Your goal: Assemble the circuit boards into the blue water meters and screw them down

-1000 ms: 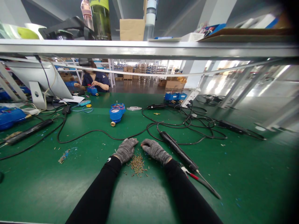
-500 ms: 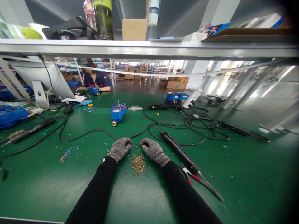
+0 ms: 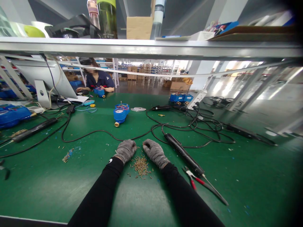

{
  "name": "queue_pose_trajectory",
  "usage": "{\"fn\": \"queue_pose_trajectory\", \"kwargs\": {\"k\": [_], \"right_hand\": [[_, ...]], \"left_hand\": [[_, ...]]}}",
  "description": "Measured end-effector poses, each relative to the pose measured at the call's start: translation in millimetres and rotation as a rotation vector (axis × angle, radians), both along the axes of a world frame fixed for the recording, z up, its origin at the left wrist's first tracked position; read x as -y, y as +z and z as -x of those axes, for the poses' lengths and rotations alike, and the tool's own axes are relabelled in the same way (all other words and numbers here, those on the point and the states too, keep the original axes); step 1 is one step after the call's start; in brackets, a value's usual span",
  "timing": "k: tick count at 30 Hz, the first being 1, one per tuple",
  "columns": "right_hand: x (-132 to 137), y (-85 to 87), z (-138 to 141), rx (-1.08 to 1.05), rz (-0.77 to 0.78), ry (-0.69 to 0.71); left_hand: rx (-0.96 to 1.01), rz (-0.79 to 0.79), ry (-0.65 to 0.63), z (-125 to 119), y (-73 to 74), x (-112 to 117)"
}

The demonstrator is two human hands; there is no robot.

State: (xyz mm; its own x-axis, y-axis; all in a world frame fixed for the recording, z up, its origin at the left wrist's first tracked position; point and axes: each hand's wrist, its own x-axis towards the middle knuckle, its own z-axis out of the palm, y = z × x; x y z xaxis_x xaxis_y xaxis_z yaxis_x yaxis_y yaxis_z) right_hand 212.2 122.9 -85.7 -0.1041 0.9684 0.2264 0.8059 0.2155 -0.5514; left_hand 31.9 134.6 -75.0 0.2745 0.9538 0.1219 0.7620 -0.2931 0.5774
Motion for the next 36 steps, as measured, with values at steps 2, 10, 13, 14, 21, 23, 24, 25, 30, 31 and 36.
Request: {"fn": "queue_pose_trajectory", "kwargs": {"k": [2,10,13,14,21,23,24,25,30,31,36], "right_hand": [[-0.1,0.2,0.5,0.014,0.006,0.0],[-8.4,5.0,11.5,0.125,0.096,0.022],[-11.7,6.7,17.4,0.186,0.147,0.024],[-12.4,7.2,19.6,0.204,0.162,0.022],[-13.5,10.9,26.5,0.249,0.199,0.012],[-13.6,12.7,19.6,0.227,0.211,0.035],[-13.5,13.5,14.9,0.211,0.217,0.053],[-13.3,14.2,10.1,0.194,0.223,0.073],[-9.4,13.9,-1.6,0.159,0.212,0.061],[-8.6,13.2,-0.8,0.159,0.202,0.046],[-7.9,10.6,4.6,0.164,0.147,0.018]], "left_hand": [[0.079,0.044,-0.05,4.8,2.8,0.4],[0.413,0.0,0.018,21.1,11.1,-7.4],[0.451,-0.019,0.08,21.2,8.0,-10.4],[0.453,-0.022,0.088,21.2,7.1,-10.8],[0.353,-0.036,0.094,20.2,-4.6,-13.0],[0.296,-0.034,0.095,17.8,-10.7,-13.6],[0.268,-0.034,0.094,16.2,-13.4,-13.4],[0.239,-0.036,0.09,14.4,-15.6,-13.0],[0.118,-0.07,0.066,7.6,-16.7,-8.3],[0.101,-0.073,0.062,7.2,-15.6,-7.5],[0.049,-0.076,0.072,7.3,-12.5,-6.0]]}}
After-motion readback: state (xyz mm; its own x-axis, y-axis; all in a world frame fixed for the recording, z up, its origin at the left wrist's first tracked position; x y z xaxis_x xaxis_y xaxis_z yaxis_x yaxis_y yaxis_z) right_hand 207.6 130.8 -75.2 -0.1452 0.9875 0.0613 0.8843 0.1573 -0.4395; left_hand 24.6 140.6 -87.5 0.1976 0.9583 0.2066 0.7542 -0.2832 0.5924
